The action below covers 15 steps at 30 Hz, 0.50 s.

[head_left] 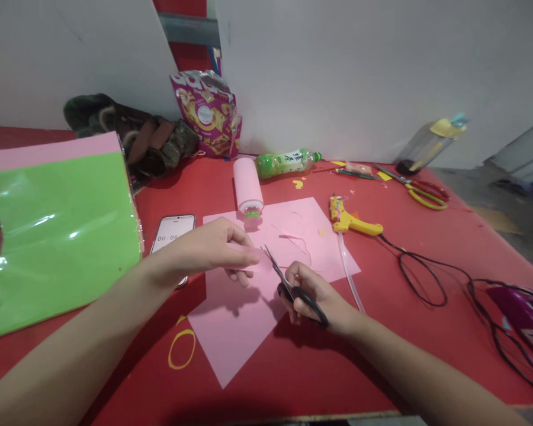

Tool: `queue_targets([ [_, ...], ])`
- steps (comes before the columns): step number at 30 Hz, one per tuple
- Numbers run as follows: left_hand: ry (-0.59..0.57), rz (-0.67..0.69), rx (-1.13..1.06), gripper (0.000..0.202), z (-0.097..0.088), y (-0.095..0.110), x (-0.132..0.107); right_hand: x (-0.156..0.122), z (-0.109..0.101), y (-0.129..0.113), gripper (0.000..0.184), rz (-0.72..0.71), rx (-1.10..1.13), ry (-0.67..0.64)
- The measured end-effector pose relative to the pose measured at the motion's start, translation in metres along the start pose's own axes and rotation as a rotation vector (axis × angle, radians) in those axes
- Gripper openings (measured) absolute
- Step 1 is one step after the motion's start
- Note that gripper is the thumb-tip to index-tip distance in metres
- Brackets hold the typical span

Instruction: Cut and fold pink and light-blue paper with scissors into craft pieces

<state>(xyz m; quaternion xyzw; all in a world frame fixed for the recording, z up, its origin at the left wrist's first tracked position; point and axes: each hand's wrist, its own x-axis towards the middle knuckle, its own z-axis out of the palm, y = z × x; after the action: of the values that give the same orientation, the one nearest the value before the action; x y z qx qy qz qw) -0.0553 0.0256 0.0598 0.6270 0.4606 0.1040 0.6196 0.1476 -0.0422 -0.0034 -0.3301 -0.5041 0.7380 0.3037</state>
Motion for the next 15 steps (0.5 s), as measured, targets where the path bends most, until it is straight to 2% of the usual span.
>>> queue_targets([
  [15,0.005,0.011,0.057,0.013,-0.0005,0.0057,-0.005,0.0,-0.0005,0.0012,0.046,0.025,0.019,-0.011],
])
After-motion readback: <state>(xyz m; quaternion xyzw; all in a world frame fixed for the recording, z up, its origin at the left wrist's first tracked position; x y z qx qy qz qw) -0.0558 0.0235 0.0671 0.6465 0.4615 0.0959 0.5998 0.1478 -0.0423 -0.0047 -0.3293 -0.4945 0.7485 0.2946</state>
